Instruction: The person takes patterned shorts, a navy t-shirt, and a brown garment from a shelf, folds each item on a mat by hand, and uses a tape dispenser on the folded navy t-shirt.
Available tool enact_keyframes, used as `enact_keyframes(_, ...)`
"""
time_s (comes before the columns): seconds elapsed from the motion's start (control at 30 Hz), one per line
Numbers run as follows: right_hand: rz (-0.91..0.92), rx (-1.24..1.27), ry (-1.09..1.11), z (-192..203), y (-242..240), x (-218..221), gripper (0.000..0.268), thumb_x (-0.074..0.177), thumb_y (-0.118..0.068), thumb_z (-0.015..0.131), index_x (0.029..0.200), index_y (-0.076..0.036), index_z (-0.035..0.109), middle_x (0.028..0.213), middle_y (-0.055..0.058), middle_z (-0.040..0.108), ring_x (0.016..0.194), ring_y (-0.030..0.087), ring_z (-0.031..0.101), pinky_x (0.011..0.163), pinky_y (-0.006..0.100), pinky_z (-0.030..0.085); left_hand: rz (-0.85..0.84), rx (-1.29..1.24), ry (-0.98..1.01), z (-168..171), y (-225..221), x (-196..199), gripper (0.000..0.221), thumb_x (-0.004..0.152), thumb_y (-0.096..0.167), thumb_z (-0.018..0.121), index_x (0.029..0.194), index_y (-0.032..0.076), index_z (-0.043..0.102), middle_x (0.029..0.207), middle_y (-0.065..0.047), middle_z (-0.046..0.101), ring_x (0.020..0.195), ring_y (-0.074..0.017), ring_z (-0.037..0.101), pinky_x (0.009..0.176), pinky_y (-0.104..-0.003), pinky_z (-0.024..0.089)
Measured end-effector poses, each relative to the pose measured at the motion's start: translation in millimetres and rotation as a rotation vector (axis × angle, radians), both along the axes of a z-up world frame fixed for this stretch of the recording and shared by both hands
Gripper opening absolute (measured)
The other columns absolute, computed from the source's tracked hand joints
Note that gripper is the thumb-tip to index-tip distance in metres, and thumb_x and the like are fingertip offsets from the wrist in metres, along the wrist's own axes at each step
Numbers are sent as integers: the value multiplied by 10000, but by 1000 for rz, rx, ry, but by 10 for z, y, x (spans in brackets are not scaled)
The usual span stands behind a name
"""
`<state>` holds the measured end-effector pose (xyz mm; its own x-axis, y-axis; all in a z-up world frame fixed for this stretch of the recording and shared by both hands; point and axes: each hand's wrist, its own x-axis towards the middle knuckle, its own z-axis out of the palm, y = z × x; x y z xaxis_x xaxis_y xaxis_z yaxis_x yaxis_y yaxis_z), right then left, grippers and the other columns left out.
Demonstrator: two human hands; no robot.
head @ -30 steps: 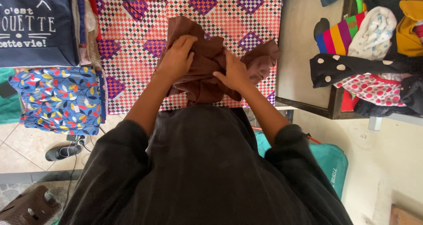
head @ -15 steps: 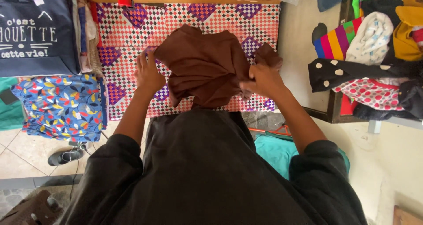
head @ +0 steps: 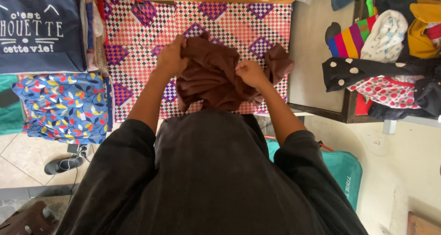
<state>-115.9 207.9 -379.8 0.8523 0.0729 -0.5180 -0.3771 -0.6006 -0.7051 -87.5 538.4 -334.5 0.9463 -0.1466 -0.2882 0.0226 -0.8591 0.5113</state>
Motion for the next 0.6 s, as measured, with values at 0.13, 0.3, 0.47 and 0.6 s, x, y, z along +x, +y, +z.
enact_keyframes(0.13, 27, -63, -106, 522, -52, 141, 182, 969, -276, 676, 1122, -176, 688, 1070, 65, 719, 1030, 250, 694, 841, 406, 570, -31, -77, -138, 234, 60, 144, 366, 844, 191, 750, 1091, 217, 480, 1035, -107, 719, 1053, -389, 708, 907, -519, 555)
enact_keyframes(0.3, 41, -41, 195, 1074, 436, 56, 1248, 782, -598, 758, 1636, -104, -7, 1719, 172, 80, 1560, 369, 195, 1231, 523, 265, -234, -483, -501, 745, -91, 14, 329, 684, -158, 487, 891, 87, 418, 800, -91, 512, 687, -263, 454, 622, -398, 367)
enact_keyframes(0.47, 92, 75, 290, 1300, 579, 1, 699, 906, -338, 682, 1502, -84, 421, 1552, 128, 454, 1410, 333, 467, 1150, 499, 411, -136, -537, -398, 982, -63, -156, 479, 765, -175, 523, 1154, 91, 439, 924, -142, 602, 743, -312, 589, 624, -441, 453)
enact_keyframes(0.6, -294, -171, -166, 994, 238, 229, 704, 942, -374, 646, 1544, -101, 404, 1520, 152, 530, 1394, 353, 497, 1128, 490, 390, -103, -441, -545, 706, 56, 14, 446, 709, -186, 551, 1089, 46, 522, 1037, -134, 614, 844, -320, 615, 698, -439, 474)
